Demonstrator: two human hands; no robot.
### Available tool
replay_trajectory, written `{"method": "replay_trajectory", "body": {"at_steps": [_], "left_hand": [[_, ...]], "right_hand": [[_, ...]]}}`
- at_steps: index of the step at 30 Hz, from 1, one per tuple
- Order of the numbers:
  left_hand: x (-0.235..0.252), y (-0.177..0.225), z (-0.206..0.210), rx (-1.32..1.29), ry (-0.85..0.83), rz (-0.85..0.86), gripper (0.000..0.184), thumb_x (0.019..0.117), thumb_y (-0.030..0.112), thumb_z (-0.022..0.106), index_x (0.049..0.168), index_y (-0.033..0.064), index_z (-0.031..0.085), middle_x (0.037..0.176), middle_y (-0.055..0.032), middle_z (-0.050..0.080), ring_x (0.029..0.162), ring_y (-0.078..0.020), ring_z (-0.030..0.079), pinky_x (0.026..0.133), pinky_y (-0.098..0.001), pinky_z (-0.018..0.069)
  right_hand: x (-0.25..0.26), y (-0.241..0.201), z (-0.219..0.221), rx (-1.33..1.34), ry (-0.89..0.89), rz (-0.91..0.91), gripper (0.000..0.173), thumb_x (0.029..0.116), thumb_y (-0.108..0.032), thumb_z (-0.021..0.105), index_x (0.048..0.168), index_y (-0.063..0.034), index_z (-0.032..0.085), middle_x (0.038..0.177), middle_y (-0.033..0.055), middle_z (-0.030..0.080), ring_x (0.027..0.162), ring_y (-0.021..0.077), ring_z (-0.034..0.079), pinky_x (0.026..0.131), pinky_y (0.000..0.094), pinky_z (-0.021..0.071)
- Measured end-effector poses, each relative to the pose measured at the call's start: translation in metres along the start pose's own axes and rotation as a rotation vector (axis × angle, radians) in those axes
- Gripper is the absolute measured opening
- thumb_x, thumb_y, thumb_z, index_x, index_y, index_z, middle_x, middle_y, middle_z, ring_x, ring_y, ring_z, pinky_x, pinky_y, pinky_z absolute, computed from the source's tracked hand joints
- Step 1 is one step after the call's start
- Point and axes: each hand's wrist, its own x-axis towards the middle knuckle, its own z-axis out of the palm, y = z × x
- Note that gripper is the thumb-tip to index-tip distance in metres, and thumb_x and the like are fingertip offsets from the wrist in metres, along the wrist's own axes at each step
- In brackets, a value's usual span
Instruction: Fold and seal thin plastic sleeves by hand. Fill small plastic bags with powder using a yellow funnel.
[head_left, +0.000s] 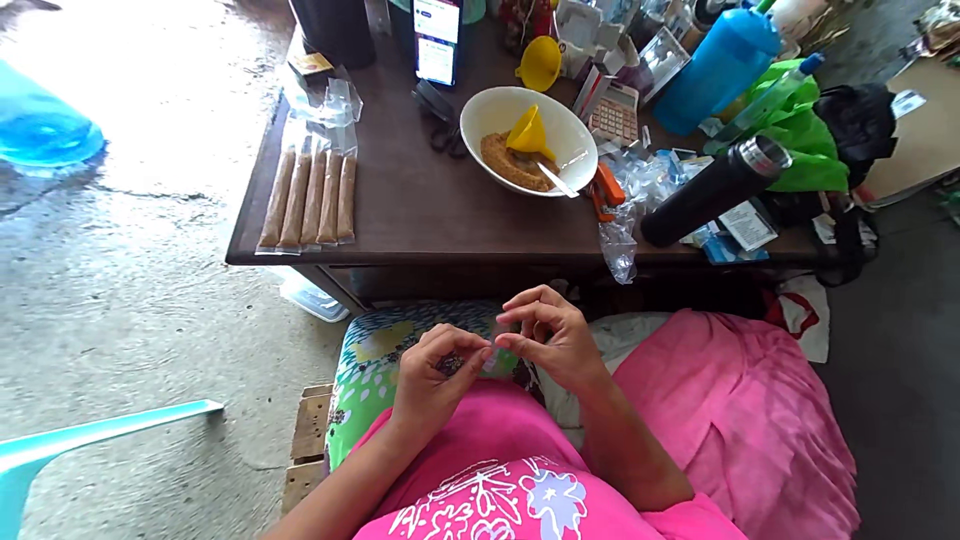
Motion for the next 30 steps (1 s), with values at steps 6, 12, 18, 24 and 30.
{"method": "replay_trajectory", "body": {"at_steps": [6,12,18,24,30], "left_hand": [[-0.0026,0.0006,0.0003,0.006,0.000,-0.003,0.009,0.0958,0.020,0.071,0.097,0.0113,0.074,0.092,0.0053,0.071,0.090,-0.0020,0.065,0.083,-0.0196,0.0535],[-0.0036,0.0019,0.0020,0.001,-0.007,0.004,0.011,0.0965,0.022,0.071,0.098,0.0119,0.075,0.094,0.0053,0.072,0.091,-0.0024,0.065,0.084,-0.0203,0.0537],[-0.0057,0.0018,0.0028,0.000,-0.007,0.002,0.011,0.0962,0.021,0.071,0.098,0.0109,0.075,0.094,0.0048,0.072,0.090,-0.0023,0.065,0.083,-0.0200,0.0542],[-0.0065,0.0021,0.0030,-0.008,-0.011,0.006,0.010,0.0963,0.020,0.071,0.099,0.0108,0.074,0.094,0.0047,0.072,0.091,-0.0026,0.066,0.084,-0.0204,0.0545],[-0.0071,0.0032,0.0023,-0.007,-0.007,-0.003,0.011,0.0964,0.021,0.071,0.098,0.0110,0.075,0.094,0.0051,0.072,0.091,-0.0023,0.066,0.084,-0.0203,0.0550]], "right_hand": [[-0.0031,-0.0009,-0.0008,0.076,-0.042,0.022,0.014,0.0929,-0.015,0.074,0.098,-0.0018,0.078,0.108,0.0042,0.069,0.075,-0.0043,0.058,0.065,0.0110,0.0496],[-0.0051,-0.0008,-0.0029,0.105,0.009,0.022,0.011,0.0852,-0.013,0.081,0.084,-0.0039,0.075,0.100,0.0009,0.068,0.074,-0.0040,0.057,0.063,0.0112,0.0492],[-0.0065,-0.0020,-0.0023,0.123,0.002,0.019,0.008,0.0904,-0.010,0.076,0.091,-0.0018,0.076,0.102,0.0022,0.068,0.077,-0.0016,0.060,0.067,0.0134,0.0520],[-0.0074,-0.0030,-0.0029,0.116,0.013,0.027,0.012,0.0849,-0.013,0.082,0.082,-0.0055,0.072,0.095,-0.0009,0.066,0.072,-0.0032,0.056,0.062,0.0113,0.0482],[-0.0078,0.0034,-0.0018,0.150,0.040,-0.057,0.013,0.0963,-0.012,0.069,0.101,-0.0022,0.077,0.105,0.0019,0.068,0.079,-0.0006,0.061,0.068,0.0149,0.0544]]}}
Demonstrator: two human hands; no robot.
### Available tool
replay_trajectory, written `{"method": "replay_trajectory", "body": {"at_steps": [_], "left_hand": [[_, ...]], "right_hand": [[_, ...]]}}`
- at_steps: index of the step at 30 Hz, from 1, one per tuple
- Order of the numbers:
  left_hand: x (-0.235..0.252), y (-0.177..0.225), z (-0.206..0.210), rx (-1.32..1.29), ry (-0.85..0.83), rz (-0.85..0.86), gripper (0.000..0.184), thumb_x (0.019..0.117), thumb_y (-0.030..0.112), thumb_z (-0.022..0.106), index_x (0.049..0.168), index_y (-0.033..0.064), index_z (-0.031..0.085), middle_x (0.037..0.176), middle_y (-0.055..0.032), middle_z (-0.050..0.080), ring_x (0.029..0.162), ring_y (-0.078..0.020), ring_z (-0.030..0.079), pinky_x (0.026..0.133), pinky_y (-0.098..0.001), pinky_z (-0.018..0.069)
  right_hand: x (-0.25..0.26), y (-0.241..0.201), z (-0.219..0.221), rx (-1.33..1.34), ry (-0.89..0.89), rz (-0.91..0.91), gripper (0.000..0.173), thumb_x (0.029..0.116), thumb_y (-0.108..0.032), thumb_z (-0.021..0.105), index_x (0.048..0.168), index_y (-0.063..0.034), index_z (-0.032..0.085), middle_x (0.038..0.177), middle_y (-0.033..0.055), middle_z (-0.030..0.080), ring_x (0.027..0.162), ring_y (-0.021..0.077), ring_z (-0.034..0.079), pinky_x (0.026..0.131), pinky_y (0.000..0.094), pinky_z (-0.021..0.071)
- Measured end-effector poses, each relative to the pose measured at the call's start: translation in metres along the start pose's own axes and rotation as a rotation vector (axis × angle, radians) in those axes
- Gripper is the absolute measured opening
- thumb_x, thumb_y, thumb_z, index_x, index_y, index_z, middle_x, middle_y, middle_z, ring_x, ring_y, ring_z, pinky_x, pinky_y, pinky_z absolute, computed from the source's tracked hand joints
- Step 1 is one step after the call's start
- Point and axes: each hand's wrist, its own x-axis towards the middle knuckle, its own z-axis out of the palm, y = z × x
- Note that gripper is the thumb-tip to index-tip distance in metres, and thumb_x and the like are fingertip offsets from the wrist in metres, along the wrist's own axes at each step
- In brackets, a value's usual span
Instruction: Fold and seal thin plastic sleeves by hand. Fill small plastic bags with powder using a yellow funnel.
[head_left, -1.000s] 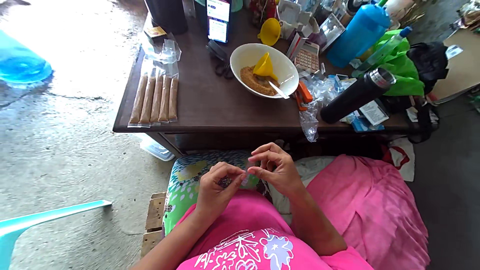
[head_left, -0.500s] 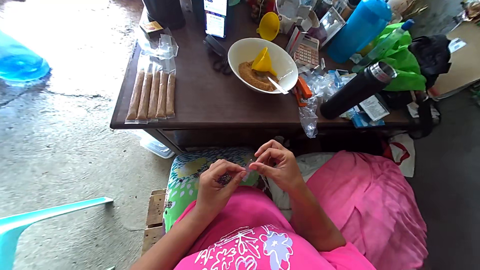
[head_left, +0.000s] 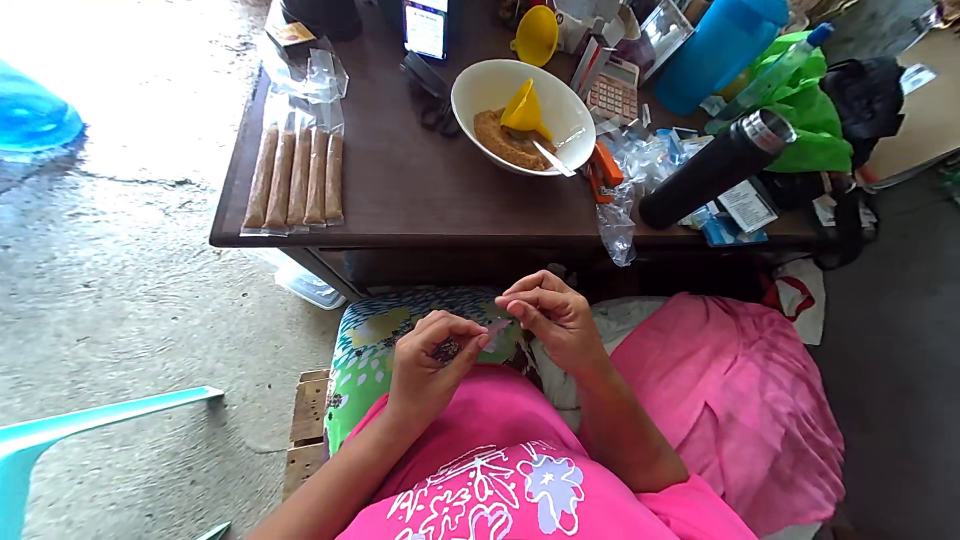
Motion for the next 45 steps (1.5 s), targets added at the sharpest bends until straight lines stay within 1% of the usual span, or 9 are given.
{"method": "replay_trajectory", "body": {"at_steps": [3,5,10,18,24,28,32,39,45], "left_hand": [[-0.001,-0.001,0.001,-0.005,0.005,0.003,0.011,0.0962,0.021,0.071,0.098,0.0106,0.075,0.094,0.0051,0.072,0.090,-0.0021,0.066,0.084,-0.0204,0.0549],[0.000,-0.001,0.001,-0.007,0.004,0.001,0.011,0.0964,0.021,0.071,0.098,0.0104,0.074,0.094,0.0050,0.072,0.091,-0.0021,0.066,0.085,-0.0204,0.0550],[0.001,-0.002,0.000,-0.012,0.001,-0.004,0.011,0.0963,0.020,0.071,0.099,0.0099,0.075,0.094,0.0048,0.072,0.090,-0.0017,0.066,0.084,-0.0198,0.0546],[0.002,-0.002,0.000,-0.012,-0.007,0.005,0.011,0.0967,0.022,0.071,0.098,0.0116,0.074,0.093,0.0057,0.072,0.091,-0.0017,0.066,0.084,-0.0201,0.0544],[0.003,-0.002,-0.001,-0.006,-0.005,0.007,0.010,0.0962,0.020,0.071,0.098,0.0109,0.075,0.093,0.0048,0.071,0.091,-0.0025,0.065,0.083,-0.0200,0.0539],[0.004,-0.001,0.000,0.003,-0.011,0.012,0.010,0.0962,0.021,0.071,0.097,0.0116,0.074,0.093,0.0055,0.071,0.091,-0.0018,0.065,0.084,-0.0197,0.0533],[0.005,0.000,0.001,0.006,-0.022,0.016,0.010,0.0961,0.022,0.072,0.098,0.0123,0.074,0.092,0.0061,0.071,0.091,-0.0014,0.065,0.085,-0.0199,0.0527],[0.006,0.000,0.000,-0.012,-0.019,0.005,0.011,0.0964,0.020,0.071,0.099,0.0092,0.074,0.094,0.0038,0.071,0.090,-0.0025,0.066,0.083,-0.0193,0.0549],[0.005,-0.001,0.001,-0.025,-0.018,-0.004,0.011,0.0963,0.020,0.071,0.098,0.0095,0.074,0.094,0.0043,0.072,0.090,-0.0025,0.066,0.083,-0.0196,0.0553]], "right_hand": [[0.001,-0.003,-0.003,-0.054,-0.075,0.069,0.037,0.0977,-0.029,0.068,0.125,-0.0034,0.071,0.116,0.0021,0.063,0.077,-0.0028,0.056,0.065,0.0137,0.0504],[0.002,-0.003,-0.004,-0.060,-0.140,0.100,0.044,0.0971,-0.034,0.068,0.129,-0.0036,0.068,0.121,0.0030,0.061,0.078,-0.0036,0.055,0.064,0.0128,0.0487],[0.002,-0.004,0.003,-0.025,-0.090,0.079,0.011,0.0931,-0.011,0.073,0.097,-0.0014,0.078,0.109,0.0046,0.067,0.077,-0.0030,0.059,0.066,0.0127,0.0517],[0.001,-0.003,0.006,-0.001,0.001,0.055,0.011,0.0816,-0.008,0.083,0.079,-0.0046,0.073,0.091,-0.0009,0.067,0.070,-0.0032,0.057,0.062,0.0117,0.0493],[0.003,-0.003,0.004,0.022,-0.108,0.000,0.010,0.0934,-0.006,0.072,0.098,0.0015,0.077,0.105,0.0040,0.069,0.080,-0.0017,0.062,0.070,0.0138,0.0538],[0.003,-0.003,0.004,0.017,-0.053,0.016,0.007,0.0847,-0.007,0.081,0.087,-0.0015,0.076,0.095,0.0007,0.070,0.071,-0.0041,0.057,0.063,0.0113,0.0493],[0.003,-0.001,0.006,0.019,-0.004,0.022,0.017,0.0806,-0.010,0.085,0.076,-0.0046,0.070,0.088,-0.0020,0.067,0.069,-0.0047,0.056,0.061,0.0102,0.0477],[0.006,-0.001,-0.003,0.062,-0.127,0.047,0.010,0.0864,-0.007,0.079,0.094,-0.0015,0.078,0.101,0.0001,0.069,0.073,-0.0051,0.056,0.064,0.0112,0.0488],[0.005,0.000,-0.003,0.022,-0.066,0.029,0.006,0.0841,-0.007,0.081,0.085,-0.0030,0.077,0.093,-0.0004,0.068,0.069,-0.0042,0.055,0.061,0.0110,0.0476]]}}
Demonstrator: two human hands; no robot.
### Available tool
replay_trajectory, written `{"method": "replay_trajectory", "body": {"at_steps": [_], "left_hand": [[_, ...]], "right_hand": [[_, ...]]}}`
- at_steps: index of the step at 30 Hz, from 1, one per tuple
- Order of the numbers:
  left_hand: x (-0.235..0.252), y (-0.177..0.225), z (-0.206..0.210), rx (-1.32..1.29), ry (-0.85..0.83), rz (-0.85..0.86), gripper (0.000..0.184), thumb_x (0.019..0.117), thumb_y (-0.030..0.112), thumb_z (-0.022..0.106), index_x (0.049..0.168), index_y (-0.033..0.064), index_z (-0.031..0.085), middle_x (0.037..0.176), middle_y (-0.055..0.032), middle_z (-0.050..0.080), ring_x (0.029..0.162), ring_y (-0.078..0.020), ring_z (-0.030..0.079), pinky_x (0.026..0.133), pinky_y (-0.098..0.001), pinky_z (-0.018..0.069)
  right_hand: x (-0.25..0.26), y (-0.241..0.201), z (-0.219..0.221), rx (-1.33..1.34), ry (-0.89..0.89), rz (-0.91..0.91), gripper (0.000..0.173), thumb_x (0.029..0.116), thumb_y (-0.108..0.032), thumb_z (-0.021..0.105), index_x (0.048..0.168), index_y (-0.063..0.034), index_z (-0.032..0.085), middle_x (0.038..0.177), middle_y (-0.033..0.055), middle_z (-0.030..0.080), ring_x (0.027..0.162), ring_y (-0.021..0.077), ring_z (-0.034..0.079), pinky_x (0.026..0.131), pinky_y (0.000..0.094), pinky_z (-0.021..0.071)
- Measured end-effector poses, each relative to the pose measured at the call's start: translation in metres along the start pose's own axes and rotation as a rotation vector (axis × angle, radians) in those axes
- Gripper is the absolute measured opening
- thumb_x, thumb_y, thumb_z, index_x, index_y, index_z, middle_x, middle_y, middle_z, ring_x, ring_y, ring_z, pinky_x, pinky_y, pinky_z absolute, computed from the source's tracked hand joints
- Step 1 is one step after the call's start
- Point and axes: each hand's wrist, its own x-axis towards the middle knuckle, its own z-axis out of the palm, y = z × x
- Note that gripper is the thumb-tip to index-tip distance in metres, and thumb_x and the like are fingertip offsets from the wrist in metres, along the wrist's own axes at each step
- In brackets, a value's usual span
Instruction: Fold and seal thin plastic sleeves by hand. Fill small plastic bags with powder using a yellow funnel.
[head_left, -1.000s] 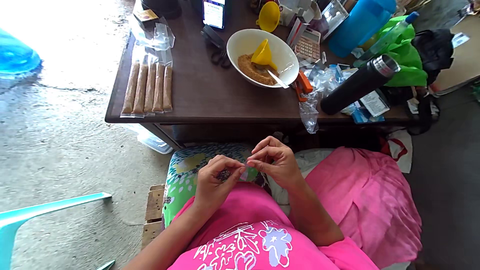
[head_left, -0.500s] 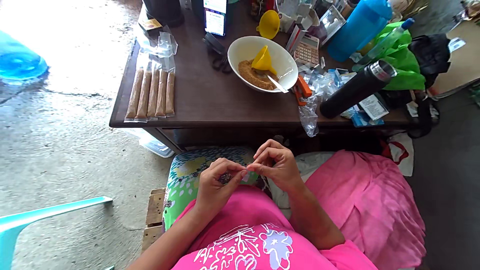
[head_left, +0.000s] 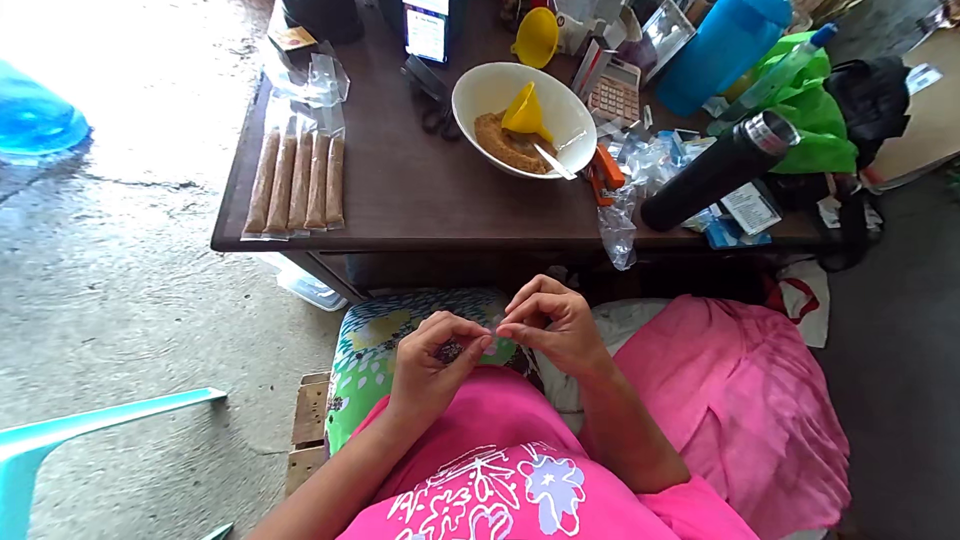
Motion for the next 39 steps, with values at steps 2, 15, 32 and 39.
{"method": "replay_trajectory", "body": {"at_steps": [2,15,32,39], "left_hand": [[0.000,0.000,0.000,0.003,-0.002,0.001,0.011,0.0962,0.020,0.072,0.098,0.0096,0.074,0.094,0.0047,0.072,0.091,-0.0017,0.066,0.084,-0.0191,0.0552],[-0.002,-0.002,0.002,-0.001,-0.001,-0.005,0.010,0.0961,0.020,0.072,0.098,0.0105,0.074,0.094,0.0056,0.072,0.091,-0.0016,0.066,0.085,-0.0196,0.0550],[-0.002,-0.004,0.001,0.007,-0.006,-0.009,0.011,0.0960,0.021,0.072,0.098,0.0110,0.075,0.093,0.0051,0.072,0.091,-0.0025,0.066,0.084,-0.0207,0.0547],[-0.001,-0.004,-0.001,-0.003,0.012,-0.015,0.010,0.0957,0.019,0.072,0.098,0.0103,0.074,0.093,0.0047,0.071,0.090,-0.0022,0.066,0.083,-0.0189,0.0548]], "right_hand": [[0.000,0.000,0.002,-0.007,0.035,-0.002,0.011,0.0808,-0.007,0.084,0.079,-0.0039,0.074,0.089,-0.0012,0.067,0.068,-0.0042,0.055,0.060,0.0105,0.0471],[-0.001,0.002,0.005,-0.039,0.048,-0.025,0.010,0.0809,-0.007,0.084,0.079,-0.0023,0.074,0.091,0.0007,0.068,0.068,-0.0038,0.054,0.058,0.0106,0.0458],[-0.001,0.003,0.005,-0.092,0.078,-0.018,0.012,0.0798,-0.008,0.085,0.078,-0.0028,0.074,0.086,0.0000,0.069,0.067,-0.0037,0.055,0.058,0.0106,0.0462],[0.004,0.006,0.000,-0.076,-0.120,-0.050,0.016,0.0960,-0.011,0.070,0.099,0.0028,0.077,0.108,0.0069,0.072,0.082,-0.0025,0.062,0.071,0.0132,0.0532]]}}
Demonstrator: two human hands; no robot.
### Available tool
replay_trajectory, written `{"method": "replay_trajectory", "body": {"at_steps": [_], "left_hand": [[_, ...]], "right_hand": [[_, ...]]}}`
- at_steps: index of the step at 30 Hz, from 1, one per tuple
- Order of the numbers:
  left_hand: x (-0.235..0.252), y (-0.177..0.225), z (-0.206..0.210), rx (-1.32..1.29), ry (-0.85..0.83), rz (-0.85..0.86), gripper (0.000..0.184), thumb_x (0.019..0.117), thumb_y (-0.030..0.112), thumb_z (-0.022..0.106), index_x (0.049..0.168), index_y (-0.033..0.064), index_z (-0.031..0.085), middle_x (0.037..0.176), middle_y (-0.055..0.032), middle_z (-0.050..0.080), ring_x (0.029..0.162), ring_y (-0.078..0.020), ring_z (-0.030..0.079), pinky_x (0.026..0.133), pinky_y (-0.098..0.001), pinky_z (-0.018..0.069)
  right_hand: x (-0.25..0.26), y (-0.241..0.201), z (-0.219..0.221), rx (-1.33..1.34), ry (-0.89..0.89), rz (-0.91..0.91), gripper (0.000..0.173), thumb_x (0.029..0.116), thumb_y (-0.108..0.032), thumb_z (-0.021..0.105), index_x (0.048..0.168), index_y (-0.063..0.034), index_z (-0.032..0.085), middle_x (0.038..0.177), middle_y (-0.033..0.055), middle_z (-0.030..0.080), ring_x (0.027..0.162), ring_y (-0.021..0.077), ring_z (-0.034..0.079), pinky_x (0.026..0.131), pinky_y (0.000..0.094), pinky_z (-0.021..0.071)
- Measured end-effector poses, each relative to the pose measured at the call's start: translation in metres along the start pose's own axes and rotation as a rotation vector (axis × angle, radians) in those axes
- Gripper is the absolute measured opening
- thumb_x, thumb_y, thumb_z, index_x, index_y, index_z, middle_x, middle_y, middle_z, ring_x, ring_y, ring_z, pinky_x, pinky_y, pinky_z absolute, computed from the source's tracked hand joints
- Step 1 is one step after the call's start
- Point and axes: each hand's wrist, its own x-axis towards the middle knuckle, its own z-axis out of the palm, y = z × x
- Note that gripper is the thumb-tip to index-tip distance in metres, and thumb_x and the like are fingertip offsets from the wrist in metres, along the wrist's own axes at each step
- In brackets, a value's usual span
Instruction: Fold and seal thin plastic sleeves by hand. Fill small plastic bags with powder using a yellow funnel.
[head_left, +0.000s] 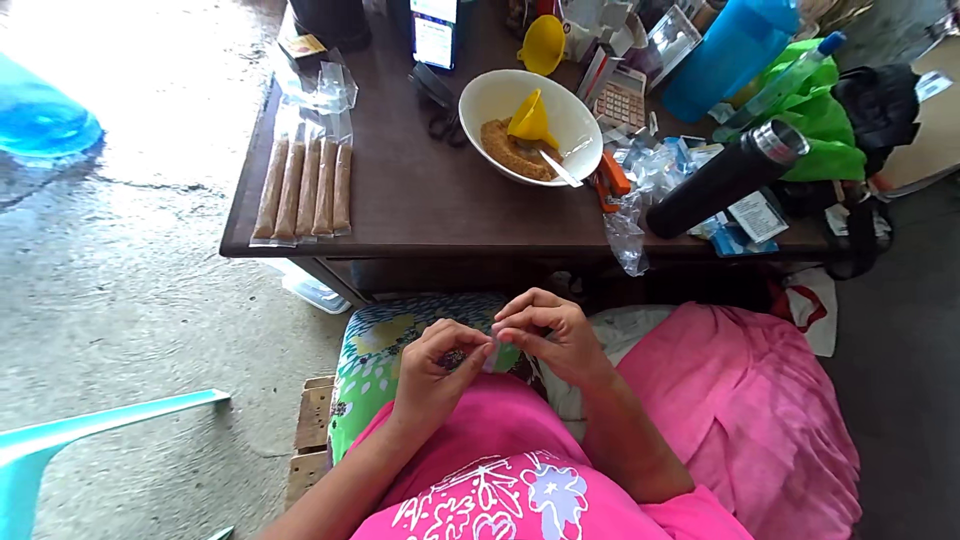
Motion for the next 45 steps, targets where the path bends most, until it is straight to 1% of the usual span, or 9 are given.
{"method": "replay_trajectory", "body": {"at_steps": [3,8,12,17,28,33,37,42,45], "left_hand": [[0.000,0.000,0.000,-0.008,0.007,-0.005,0.010,0.0958,0.019,0.072,0.098,0.0095,0.074,0.094,0.0045,0.071,0.090,-0.0020,0.066,0.082,-0.0184,0.0553],[0.000,0.001,0.001,-0.014,-0.003,0.002,0.010,0.0961,0.019,0.072,0.098,0.0094,0.074,0.094,0.0044,0.071,0.090,-0.0022,0.066,0.082,-0.0187,0.0556],[0.001,0.003,0.002,-0.013,-0.025,0.005,0.010,0.0965,0.020,0.071,0.098,0.0101,0.074,0.094,0.0054,0.072,0.091,-0.0013,0.066,0.084,-0.0191,0.0548],[0.001,0.002,0.001,-0.012,-0.021,-0.006,0.011,0.0963,0.020,0.071,0.098,0.0097,0.074,0.094,0.0046,0.072,0.090,-0.0024,0.067,0.083,-0.0200,0.0557],[0.002,0.001,0.001,-0.022,-0.006,-0.014,0.010,0.0964,0.018,0.071,0.098,0.0087,0.074,0.094,0.0043,0.072,0.089,-0.0031,0.067,0.083,-0.0202,0.0562],[0.003,0.002,0.001,-0.017,-0.010,-0.020,0.010,0.0963,0.019,0.071,0.098,0.0101,0.074,0.093,0.0051,0.073,0.089,-0.0027,0.067,0.083,-0.0199,0.0559],[0.002,0.002,0.002,-0.027,-0.019,-0.015,0.009,0.0963,0.019,0.071,0.098,0.0102,0.074,0.094,0.0057,0.072,0.090,-0.0019,0.067,0.083,-0.0195,0.0558],[0.001,0.001,0.000,-0.037,-0.001,-0.025,0.010,0.0967,0.019,0.071,0.098,0.0101,0.074,0.094,0.0055,0.072,0.088,-0.0018,0.067,0.081,-0.0190,0.0562],[0.001,0.001,-0.001,-0.039,0.006,-0.023,0.010,0.0971,0.019,0.070,0.099,0.0103,0.074,0.095,0.0057,0.072,0.089,-0.0020,0.067,0.082,-0.0193,0.0557]], "right_hand": [[-0.001,0.002,-0.003,0.030,-0.042,0.015,0.015,0.0967,-0.009,0.069,0.104,0.0020,0.077,0.109,0.0063,0.072,0.086,-0.0011,0.064,0.074,0.0147,0.0540],[-0.005,-0.001,0.000,-0.036,0.131,0.025,0.008,0.0867,-0.009,0.080,0.089,-0.0014,0.078,0.091,0.0017,0.073,0.072,-0.0025,0.061,0.064,0.0126,0.0516],[-0.004,-0.002,0.003,-0.087,0.191,-0.022,0.019,0.0832,-0.014,0.084,0.076,-0.0023,0.071,0.081,-0.0004,0.067,0.066,-0.0042,0.055,0.058,0.0103,0.0458],[-0.002,-0.001,0.001,-0.046,0.082,-0.073,0.010,0.0909,-0.009,0.076,0.090,0.0010,0.074,0.099,0.0045,0.070,0.070,-0.0034,0.055,0.061,0.0113,0.0468],[-0.002,0.000,-0.010,0.005,-0.024,-0.032,0.013,0.0947,-0.002,0.068,0.105,0.0026,0.076,0.109,0.0072,0.070,0.083,0.0013,0.064,0.071,0.0161,0.0558],[-0.002,-0.001,-0.005,-0.020,0.112,-0.004,0.006,0.0856,-0.004,0.079,0.091,-0.0007,0.078,0.090,0.0029,0.071,0.069,-0.0009,0.059,0.060,0.0133,0.0509],[-0.001,0.000,0.003,-0.042,0.167,0.014,0.015,0.0816,-0.010,0.084,0.078,-0.0018,0.072,0.080,0.0002,0.066,0.061,-0.0034,0.051,0.054,0.0109,0.0432],[0.001,0.001,0.002,0.006,0.046,-0.023,0.009,0.0913,-0.005,0.074,0.093,0.0032,0.075,0.099,0.0063,0.070,0.074,-0.0004,0.061,0.063,0.0140,0.0530],[0.000,0.001,-0.001,-0.004,0.030,-0.022,0.010,0.0925,-0.004,0.072,0.098,0.0025,0.076,0.103,0.0059,0.070,0.075,-0.0004,0.061,0.065,0.0141,0.0530]]}}
